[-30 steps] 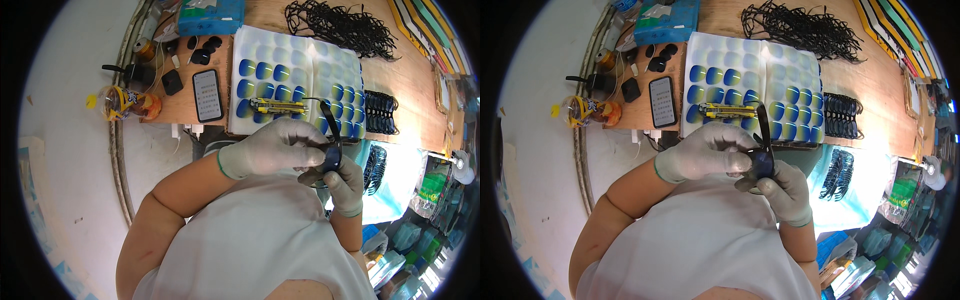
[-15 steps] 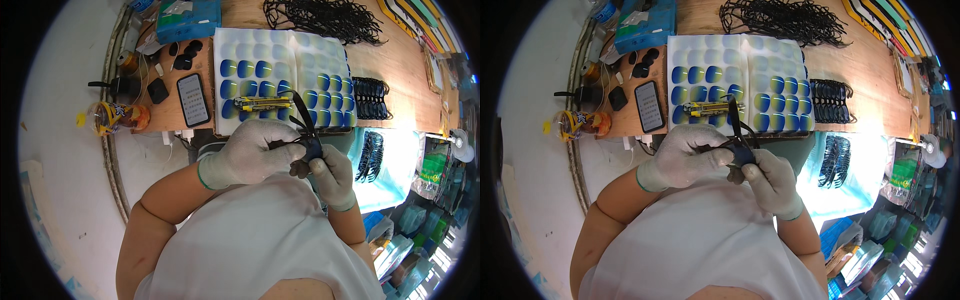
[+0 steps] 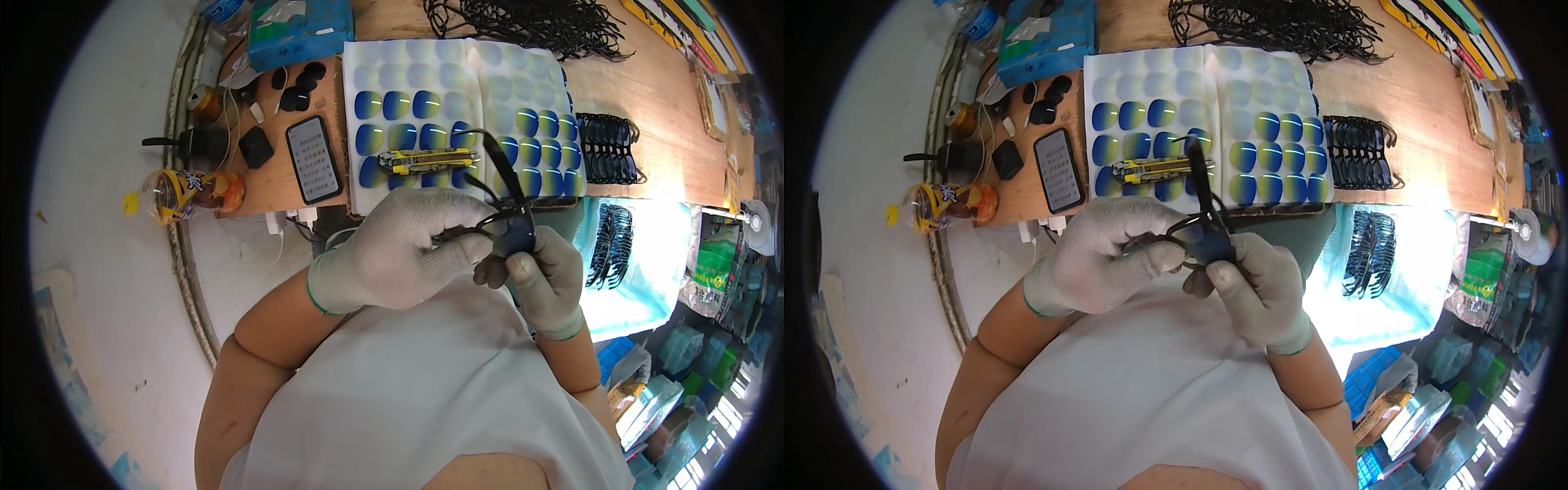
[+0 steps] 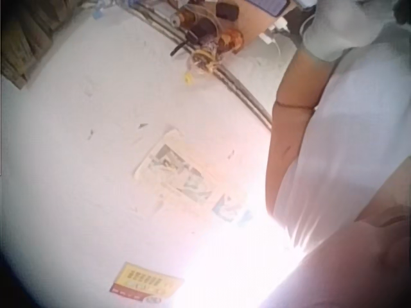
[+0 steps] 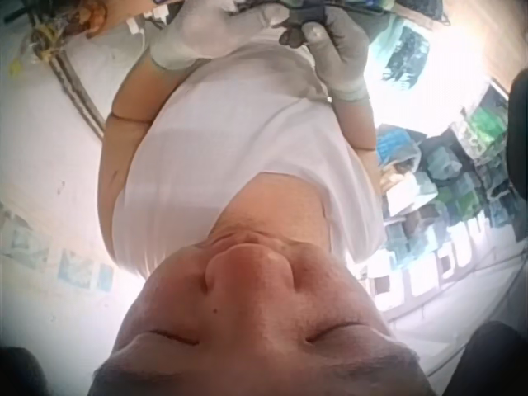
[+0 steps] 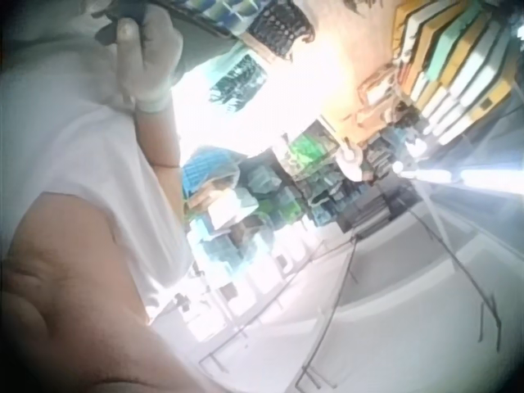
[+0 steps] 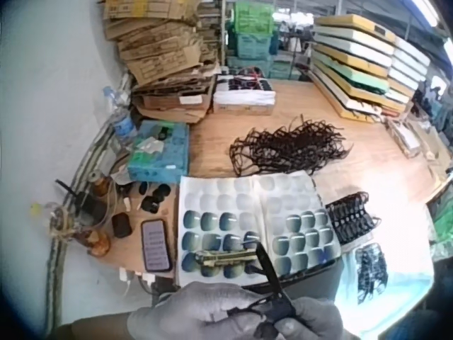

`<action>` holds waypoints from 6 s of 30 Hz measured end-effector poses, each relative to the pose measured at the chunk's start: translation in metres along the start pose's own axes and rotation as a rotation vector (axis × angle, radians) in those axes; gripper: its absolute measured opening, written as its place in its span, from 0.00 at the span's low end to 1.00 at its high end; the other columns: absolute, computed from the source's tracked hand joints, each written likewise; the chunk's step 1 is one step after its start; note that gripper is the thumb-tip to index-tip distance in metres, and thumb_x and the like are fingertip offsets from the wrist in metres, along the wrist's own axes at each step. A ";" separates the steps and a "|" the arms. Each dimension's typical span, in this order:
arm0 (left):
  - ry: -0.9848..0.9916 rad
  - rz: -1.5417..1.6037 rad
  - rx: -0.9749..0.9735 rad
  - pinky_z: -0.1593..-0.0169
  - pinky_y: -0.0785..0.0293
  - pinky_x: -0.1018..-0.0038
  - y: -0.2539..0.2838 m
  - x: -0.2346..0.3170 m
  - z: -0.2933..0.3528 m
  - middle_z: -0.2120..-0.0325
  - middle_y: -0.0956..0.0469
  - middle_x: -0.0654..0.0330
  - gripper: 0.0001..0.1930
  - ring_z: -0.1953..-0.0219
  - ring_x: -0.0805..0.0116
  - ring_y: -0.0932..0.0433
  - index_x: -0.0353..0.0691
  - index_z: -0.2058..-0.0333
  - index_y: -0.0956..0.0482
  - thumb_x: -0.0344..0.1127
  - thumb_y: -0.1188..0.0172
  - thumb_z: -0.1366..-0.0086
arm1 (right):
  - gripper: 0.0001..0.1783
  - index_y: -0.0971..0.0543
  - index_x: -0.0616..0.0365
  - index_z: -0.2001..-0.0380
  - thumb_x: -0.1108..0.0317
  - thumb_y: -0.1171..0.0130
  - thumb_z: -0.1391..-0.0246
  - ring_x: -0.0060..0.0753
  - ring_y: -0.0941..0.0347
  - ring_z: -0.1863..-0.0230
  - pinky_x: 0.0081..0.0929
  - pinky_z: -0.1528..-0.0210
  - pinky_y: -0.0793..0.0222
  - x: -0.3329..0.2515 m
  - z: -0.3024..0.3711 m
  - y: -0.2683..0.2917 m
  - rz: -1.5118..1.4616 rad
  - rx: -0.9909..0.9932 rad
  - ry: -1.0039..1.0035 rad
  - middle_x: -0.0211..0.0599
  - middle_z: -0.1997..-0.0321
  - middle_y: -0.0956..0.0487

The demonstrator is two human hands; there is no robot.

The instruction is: The person repeatedly picks up black sunglasses frames and blue-green lens pieces from a foam tray, inserts the lenses into the frames, and places the assembled units into a blue bin. The process is repeated continuously throughout the clip.

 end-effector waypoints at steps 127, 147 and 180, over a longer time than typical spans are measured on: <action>-0.164 -0.195 0.093 0.58 0.20 0.69 0.005 -0.009 0.020 0.68 0.17 0.50 0.12 0.65 0.58 0.15 0.27 0.53 0.26 0.33 0.52 0.22 | 0.17 0.26 0.71 0.50 0.86 0.41 0.43 0.24 0.22 0.61 0.22 0.59 0.24 -0.026 -0.025 -0.007 -0.001 0.086 0.208 0.39 0.58 0.23; 0.050 -0.190 0.046 0.67 0.22 0.73 0.011 0.001 0.033 0.72 0.17 0.57 0.10 0.74 0.67 0.17 0.32 0.60 0.22 0.34 0.45 0.24 | 0.16 0.20 0.68 0.60 0.61 0.43 0.32 0.25 0.26 0.58 0.28 0.52 0.30 0.011 -0.034 -0.029 -0.425 -0.285 -0.312 0.37 0.62 0.20; -0.085 -0.268 0.130 0.71 0.25 0.69 0.027 -0.001 0.044 0.77 0.22 0.56 0.08 0.77 0.62 0.20 0.30 0.60 0.23 0.28 0.49 0.26 | 0.13 0.22 0.64 0.68 0.64 0.43 0.34 0.22 0.30 0.66 0.23 0.61 0.34 0.003 -0.038 -0.040 -0.081 -0.173 -0.051 0.32 0.67 0.21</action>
Point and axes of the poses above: each hand's wrist, its own z-axis away from the middle knuckle, its own y-axis out of the back of the hand, x = y × z, the point moved 8 cm from there along -z, towards the middle knuckle
